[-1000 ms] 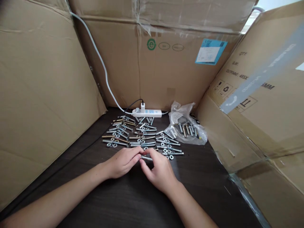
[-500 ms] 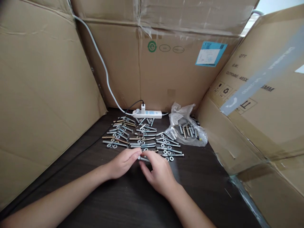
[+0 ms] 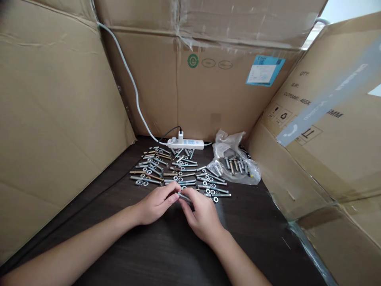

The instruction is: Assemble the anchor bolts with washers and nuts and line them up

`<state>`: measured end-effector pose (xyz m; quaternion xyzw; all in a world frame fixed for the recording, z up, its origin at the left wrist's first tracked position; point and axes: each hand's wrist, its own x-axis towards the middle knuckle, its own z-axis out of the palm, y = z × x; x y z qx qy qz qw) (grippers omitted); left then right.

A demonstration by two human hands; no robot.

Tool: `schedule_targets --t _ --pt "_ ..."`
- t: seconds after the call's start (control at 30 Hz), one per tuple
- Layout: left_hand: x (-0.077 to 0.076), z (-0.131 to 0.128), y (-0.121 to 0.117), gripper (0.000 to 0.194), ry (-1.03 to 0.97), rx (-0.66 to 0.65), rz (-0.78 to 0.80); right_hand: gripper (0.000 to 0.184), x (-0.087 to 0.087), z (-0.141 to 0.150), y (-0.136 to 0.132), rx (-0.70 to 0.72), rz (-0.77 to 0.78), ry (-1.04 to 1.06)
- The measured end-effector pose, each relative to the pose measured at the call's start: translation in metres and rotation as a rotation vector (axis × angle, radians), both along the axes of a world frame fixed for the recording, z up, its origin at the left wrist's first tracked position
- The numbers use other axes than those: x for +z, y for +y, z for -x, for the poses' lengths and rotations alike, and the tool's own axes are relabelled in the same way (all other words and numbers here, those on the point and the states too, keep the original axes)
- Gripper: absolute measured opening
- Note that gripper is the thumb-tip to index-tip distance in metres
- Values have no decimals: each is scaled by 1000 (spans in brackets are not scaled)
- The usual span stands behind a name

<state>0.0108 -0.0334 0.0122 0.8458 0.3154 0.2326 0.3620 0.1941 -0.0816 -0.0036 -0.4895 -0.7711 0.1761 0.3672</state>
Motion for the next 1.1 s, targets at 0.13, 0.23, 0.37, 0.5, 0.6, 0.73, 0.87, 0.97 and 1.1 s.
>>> schedule_targets --t 0.13,0.23,0.37,0.5,0.6,0.73,0.87,0.97,1.1 --pt "0 -3 -1 28 -14 20 31 15 0 1 0 29 7 9" --pt "-2 -5 -2 35 -4 39 40 15 2 1 -1 45 10 12" --pt "-7 -6 -2 37 17 40 18 17 3 1 -2 58 8 17" --pt "-10 -6 0 38 28 25 16 20 2 0 -2 69 -4 31" --pt "-10 -5 0 41 31 13 37 20 1 0 -2 85 -20 35" --pt "-6 -5 -1 40 11 2 47 13 -1 0 -2 65 -16 64" --pt "-1 -4 -5 23 1 6 23 10 -4 -1 -3 12 -7 106" --pt "1 -2 -6 16 -10 -7 -2 10 -4 -1 -3 -9 -5 133" --pt "0 -2 -6 18 -25 -21 20 11 -5 -1 -4 6 8 153"
